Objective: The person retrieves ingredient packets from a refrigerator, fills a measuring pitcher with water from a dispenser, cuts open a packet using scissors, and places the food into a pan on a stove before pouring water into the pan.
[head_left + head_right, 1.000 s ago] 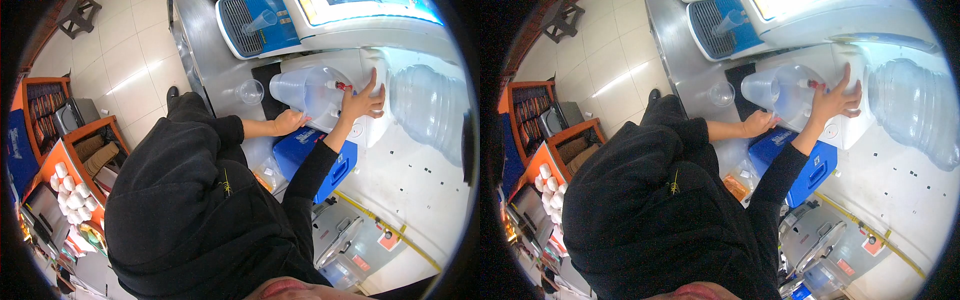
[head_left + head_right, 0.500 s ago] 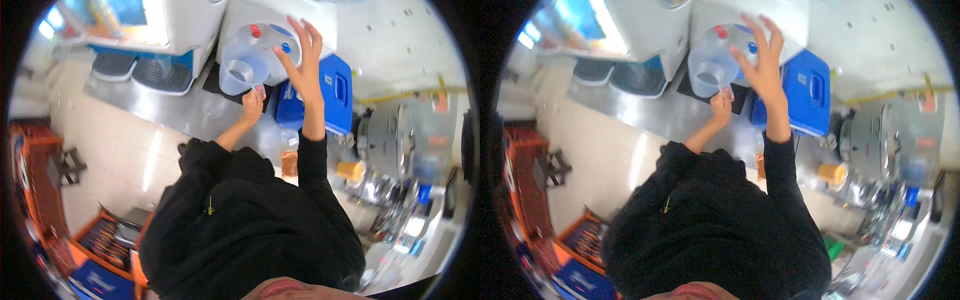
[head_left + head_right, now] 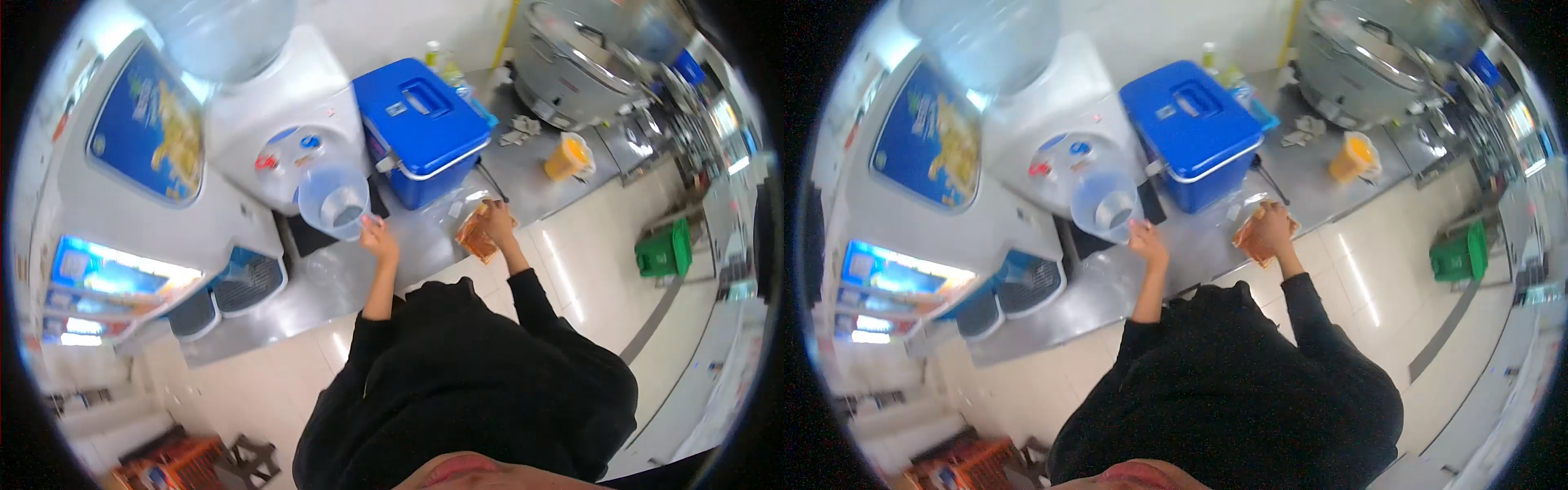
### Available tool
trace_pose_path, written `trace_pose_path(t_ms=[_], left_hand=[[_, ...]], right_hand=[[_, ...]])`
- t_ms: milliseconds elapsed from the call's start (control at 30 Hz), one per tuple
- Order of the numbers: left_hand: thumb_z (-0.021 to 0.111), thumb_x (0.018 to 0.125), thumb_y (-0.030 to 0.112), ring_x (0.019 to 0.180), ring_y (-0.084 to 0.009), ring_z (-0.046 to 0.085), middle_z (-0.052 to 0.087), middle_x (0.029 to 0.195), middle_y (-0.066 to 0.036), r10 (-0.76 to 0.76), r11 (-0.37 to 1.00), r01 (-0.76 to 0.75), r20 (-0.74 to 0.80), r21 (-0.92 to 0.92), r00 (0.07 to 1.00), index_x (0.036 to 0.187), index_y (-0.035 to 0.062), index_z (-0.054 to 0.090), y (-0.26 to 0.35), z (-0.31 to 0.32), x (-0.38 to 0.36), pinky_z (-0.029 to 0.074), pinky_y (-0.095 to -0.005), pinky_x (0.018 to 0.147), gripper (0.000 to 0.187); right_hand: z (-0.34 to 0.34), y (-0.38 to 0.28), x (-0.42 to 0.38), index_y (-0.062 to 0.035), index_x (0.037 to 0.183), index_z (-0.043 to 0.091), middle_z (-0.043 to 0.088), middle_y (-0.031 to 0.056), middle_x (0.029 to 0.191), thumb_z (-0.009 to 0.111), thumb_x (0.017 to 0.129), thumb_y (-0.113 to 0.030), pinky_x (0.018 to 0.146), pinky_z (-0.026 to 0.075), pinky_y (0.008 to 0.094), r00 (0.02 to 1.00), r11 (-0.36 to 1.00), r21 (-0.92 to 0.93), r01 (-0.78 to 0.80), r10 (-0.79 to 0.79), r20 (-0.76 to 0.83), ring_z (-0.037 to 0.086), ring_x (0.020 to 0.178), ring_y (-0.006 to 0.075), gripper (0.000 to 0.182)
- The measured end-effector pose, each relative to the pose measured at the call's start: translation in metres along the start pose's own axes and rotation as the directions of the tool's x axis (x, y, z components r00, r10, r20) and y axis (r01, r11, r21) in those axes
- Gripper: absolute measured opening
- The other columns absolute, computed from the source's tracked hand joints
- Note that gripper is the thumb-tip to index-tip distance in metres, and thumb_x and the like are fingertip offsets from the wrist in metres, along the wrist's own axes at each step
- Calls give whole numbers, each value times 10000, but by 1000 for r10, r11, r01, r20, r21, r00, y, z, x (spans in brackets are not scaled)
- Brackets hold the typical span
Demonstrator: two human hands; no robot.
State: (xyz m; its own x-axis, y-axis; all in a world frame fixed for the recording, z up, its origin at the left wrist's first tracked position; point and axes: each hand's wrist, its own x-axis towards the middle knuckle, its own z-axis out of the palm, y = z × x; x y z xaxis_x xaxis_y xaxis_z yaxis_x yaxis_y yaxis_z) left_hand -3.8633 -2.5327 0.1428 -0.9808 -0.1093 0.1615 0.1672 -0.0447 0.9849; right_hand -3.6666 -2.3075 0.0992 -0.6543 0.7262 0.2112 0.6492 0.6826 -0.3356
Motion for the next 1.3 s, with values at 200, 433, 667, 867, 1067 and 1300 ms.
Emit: trace_pose_path(t_ms=[200,433,667,867,1067,1300], left_hand=[[363,1019,376,492,-88,386,418,595,-5,-235,942,284,250,-180,939,673,66,406,31,-25,-51,318,-243,450,467],[371,1013,404,471,-85,349,391,569,-9,-240,944,314,440,-103,865,653,72,366,55,-80,-92,261,-234,425,490],[385,1010,404,451,-89,327,360,536,-2,-266,929,370,655,-23,707,621,82,355,76,-127,-127,245,-240,422,506],[393,1007,399,430,-88,307,356,518,-11,-225,903,424,773,-63,593,627,65,374,98,-111,-178,227,-241,408,506],[402,1002,401,405,-91,318,350,493,-14,-152,886,459,886,-75,438,635,56,399,100,-15,-257,223,-242,397,505],[431,994,397,398,-73,320,376,489,-2,-77,809,579,959,-100,273,617,63,404,93,155,-376,212,-240,384,504]], right_hand=[[3,-5,-25,-137,1397,334,324,211,1408,769,626,-542,896,242,769,857,851,-263,-456,499,128,276,1315,420,974],[-8,7,-64,-242,1463,220,198,234,1472,873,374,-562,946,273,716,810,823,-3,-567,559,177,177,1340,488,1309],[9,45,-125,-94,1333,418,593,228,1118,900,496,-407,861,485,427,775,604,620,-501,632,11,578,1025,397,1016],[-80,58,-266,-23,943,658,569,-7,711,819,705,-275,500,381,248,616,-81,774,-628,557,557,515,614,102,382],[-149,157,-415,-42,966,647,610,12,772,762,767,-314,514,422,248,214,-322,838,-440,869,446,560,629,117,356],[-193,311,-486,-155,888,571,497,-44,678,710,822,-306,457,321,233,-115,-335,933,-131,940,322,441,529,85,216]])
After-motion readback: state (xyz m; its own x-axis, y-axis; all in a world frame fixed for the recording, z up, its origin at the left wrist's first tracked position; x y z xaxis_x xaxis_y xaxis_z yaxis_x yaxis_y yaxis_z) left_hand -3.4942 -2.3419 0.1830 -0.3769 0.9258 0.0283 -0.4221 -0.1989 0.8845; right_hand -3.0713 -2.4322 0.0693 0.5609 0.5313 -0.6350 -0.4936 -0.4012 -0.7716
